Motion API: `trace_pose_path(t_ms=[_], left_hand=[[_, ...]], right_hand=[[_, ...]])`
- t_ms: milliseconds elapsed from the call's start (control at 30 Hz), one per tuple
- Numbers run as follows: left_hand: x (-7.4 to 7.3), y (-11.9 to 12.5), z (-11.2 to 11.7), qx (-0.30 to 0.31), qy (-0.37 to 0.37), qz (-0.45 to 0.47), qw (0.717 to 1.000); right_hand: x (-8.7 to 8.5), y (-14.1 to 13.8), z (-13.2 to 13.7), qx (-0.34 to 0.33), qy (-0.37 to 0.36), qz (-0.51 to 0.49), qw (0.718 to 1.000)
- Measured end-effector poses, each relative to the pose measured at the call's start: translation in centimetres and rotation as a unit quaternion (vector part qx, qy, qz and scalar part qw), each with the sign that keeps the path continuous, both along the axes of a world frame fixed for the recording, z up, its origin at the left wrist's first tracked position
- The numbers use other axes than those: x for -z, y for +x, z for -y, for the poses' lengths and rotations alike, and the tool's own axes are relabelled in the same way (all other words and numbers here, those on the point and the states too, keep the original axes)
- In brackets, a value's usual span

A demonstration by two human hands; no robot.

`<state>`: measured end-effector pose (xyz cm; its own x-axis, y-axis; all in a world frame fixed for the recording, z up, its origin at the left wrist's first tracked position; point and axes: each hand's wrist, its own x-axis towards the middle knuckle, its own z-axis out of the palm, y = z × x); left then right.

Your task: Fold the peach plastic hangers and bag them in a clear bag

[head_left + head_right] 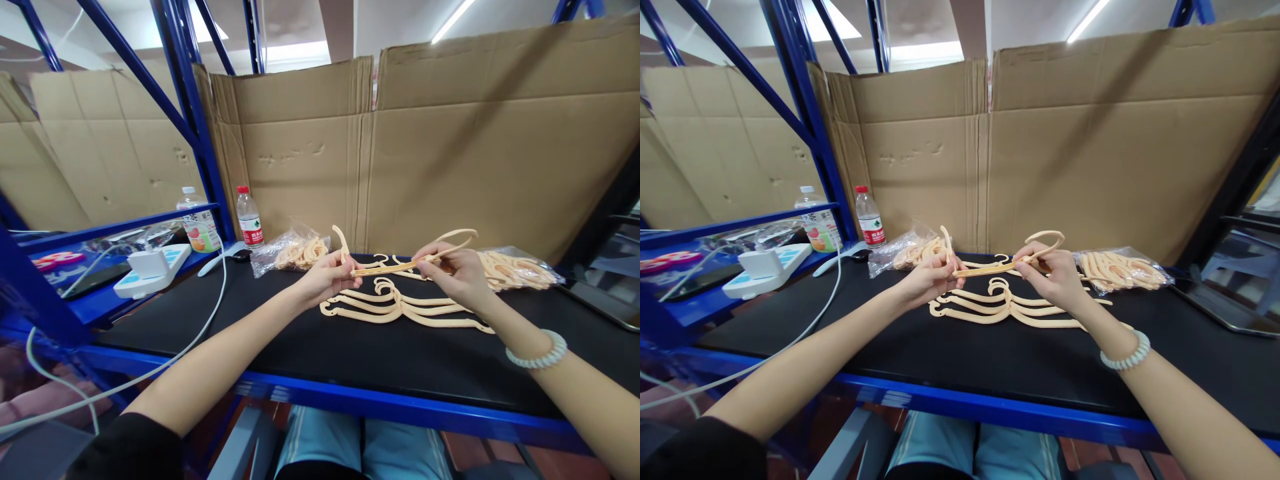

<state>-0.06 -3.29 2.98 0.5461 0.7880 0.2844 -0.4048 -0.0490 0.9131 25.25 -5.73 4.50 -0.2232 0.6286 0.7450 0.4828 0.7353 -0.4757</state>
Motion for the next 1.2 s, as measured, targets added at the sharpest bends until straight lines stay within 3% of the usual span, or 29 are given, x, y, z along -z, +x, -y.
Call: trace_pose_path(t_ms=[200, 367, 500, 900, 1200], left_hand=[[0.5, 0.3, 0.1, -0.043, 0.015, -0.004, 0.999], [1.4, 1.0, 0.2, -0.111, 0.071, -0.035, 0.991], [1.6, 1.4, 0.3, -0.165, 0.062, -0.011, 0.984], [0.1, 0.0, -0.3, -0.046, 0.031, -0.019, 0.998], [-0.3, -0.3, -0.2, -0.029, 0.049, -0.016, 0.998]], right_hand=[[0.3, -0.2, 0.0, -0.025, 0.000, -0.003, 1.000], [1.6, -0.4, -0.6, -0.062, -0.031, -0.024, 0.997], [2.1, -0.7, -1.0, -0.057, -0.044, -0.053, 0.996], [1.0, -0.7, -0.5, -0.020, 0.006, -0.013, 1.000], [1.0, -0.6, -0.1, 0.023, 0.064, 0.012, 0.998]])
